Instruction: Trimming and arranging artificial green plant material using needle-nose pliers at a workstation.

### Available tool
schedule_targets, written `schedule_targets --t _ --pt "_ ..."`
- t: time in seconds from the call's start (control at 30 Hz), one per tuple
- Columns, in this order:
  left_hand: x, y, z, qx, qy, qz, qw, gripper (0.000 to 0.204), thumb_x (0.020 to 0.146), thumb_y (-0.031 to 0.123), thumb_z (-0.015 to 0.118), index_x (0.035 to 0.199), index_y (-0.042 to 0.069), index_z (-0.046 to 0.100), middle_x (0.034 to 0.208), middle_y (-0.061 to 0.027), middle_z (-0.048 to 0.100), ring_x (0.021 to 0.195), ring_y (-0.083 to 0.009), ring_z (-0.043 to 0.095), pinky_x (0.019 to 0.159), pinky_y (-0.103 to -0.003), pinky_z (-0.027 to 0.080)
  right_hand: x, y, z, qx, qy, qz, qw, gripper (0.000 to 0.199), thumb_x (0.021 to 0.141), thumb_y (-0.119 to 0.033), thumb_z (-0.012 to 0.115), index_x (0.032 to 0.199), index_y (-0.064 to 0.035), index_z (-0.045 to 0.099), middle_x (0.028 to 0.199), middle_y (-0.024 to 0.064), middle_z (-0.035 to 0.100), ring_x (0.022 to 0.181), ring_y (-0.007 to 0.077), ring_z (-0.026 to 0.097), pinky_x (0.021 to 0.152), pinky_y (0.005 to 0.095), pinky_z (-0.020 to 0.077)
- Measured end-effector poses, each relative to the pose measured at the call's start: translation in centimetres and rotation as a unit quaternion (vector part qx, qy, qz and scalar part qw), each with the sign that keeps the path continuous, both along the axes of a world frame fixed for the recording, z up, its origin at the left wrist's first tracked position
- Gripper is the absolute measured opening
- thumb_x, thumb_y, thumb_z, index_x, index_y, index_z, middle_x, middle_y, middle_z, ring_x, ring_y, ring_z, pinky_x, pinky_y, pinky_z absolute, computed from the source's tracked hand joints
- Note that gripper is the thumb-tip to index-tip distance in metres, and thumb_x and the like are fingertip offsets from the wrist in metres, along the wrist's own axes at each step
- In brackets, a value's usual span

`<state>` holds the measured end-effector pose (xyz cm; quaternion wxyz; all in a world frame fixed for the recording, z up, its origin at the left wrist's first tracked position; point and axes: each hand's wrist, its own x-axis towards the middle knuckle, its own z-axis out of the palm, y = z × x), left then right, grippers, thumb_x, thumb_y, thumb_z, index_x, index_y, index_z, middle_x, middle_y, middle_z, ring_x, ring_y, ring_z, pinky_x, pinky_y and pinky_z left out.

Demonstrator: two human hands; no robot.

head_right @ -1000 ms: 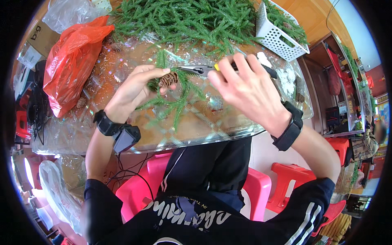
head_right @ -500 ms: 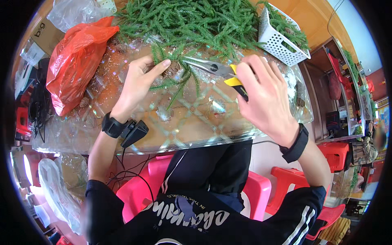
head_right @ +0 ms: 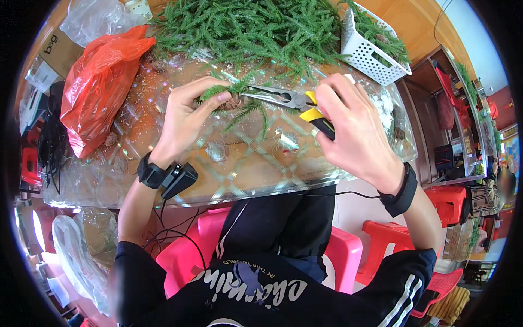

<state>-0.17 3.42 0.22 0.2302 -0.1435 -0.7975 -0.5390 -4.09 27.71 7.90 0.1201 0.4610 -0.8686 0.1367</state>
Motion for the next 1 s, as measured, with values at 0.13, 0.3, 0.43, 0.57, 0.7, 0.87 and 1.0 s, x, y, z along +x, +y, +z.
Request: schedule_targets --t 0.13,0.3,0.43,0.57,0.7,0.87,1.0 --pt "0.0 0.0 -0.2 0.004 0.012 -0.002 1.0 0.017 0.077 0.004 0.059 0.094 -0.002 0.06 0.083 -0.0124 0.062 0.075 -0.0207 0.058 0.069 -0.028 0.044 0.2 0.0 0.2 0.011 0.0 0.003 1.0 0.032 0.052 0.01 0.055 0.076 0.0 0.037 0.09 0.0136 0.042 0.072 0.0312 0.042 0.062 0.0336 0.0379" --pt "0.2 0.0 -0.3 0.027 -0.022 -0.013 0.999 0.017 0.077 0.001 0.058 0.094 -0.002 0.061 0.084 -0.0119 0.062 0.077 -0.0197 0.059 0.07 -0.028 0.045 0.6 0.0 0.7 0.015 0.004 0.015 1.0 0.032 0.052 0.009 0.054 0.078 0.0006 0.038 0.09 0.0138 0.043 0.074 0.0324 0.043 0.063 0.034 0.0387" --pt "0.2 0.1 -0.1 0.031 -0.024 -0.03 0.999 0.018 0.076 -0.001 0.057 0.094 -0.001 0.061 0.086 -0.0115 0.063 0.079 -0.0194 0.059 0.072 -0.028 0.045 0.7 0.1 1.0 0.028 0.008 0.017 0.999 0.033 0.052 0.008 0.055 0.08 0.0007 0.039 0.091 0.0143 0.043 0.077 0.0338 0.044 0.065 0.0352 0.0395" --pt "0.0 0.0 -0.4 0.034 -0.017 -0.044 0.998 0.02 0.076 -0.003 0.055 0.095 -0.001 0.062 0.087 -0.0112 0.063 0.08 -0.0191 0.06 0.073 -0.028 0.046 0.9 0.1 1.7 0.072 0.021 0.022 0.997 0.038 0.054 0.004 0.062 0.086 -0.0019 0.044 0.088 0.0131 0.045 0.08 0.033 0.047 0.069 0.0387 0.0409" --pt "-0.1 -0.3 -0.8 0.045 -0.024 -0.06 0.997 0.022 0.075 -0.006 0.053 0.095 -0.002 0.061 0.088 -0.0113 0.063 0.081 -0.0185 0.06 0.074 -0.028 0.046 1.1 0.0 2.1 0.099 0.037 0.035 0.994 0.036 0.054 0.003 0.062 0.085 -0.0017 0.044 0.088 0.0133 0.045 0.08 0.0332 0.047 0.07 0.0387 0.0409" --pt "-0.1 0.0 -0.9 0.07 -0.019 -0.069 0.995 0.02 0.076 -0.004 0.055 0.095 -0.003 0.061 0.087 -0.011 0.063 0.079 -0.0167 0.06 0.072 -0.027 0.046 1.3 0.2 2.5 0.092 0.03 0.037 0.995 0.035 0.051 0.006 0.058 0.081 -0.0003 0.04 0.091 0.0151 0.044 0.082 0.0359 0.046 0.069 0.0383 0.04" --pt "-0.1 0.0 -0.9 0.103 -0.075 -0.089 0.988 0.017 0.078 0.001 0.058 0.095 -0.003 0.061 0.085 -0.0099 0.063 0.077 -0.0143 0.058 0.07 -0.025 0.045 1.2 0.2 2.4 0.086 0.035 0.039 0.995 0.035 0.051 0.007 0.058 0.081 -0.0005 0.04 0.091 0.0147 0.044 0.082 0.0359 0.046 0.069 0.0386 0.0398"
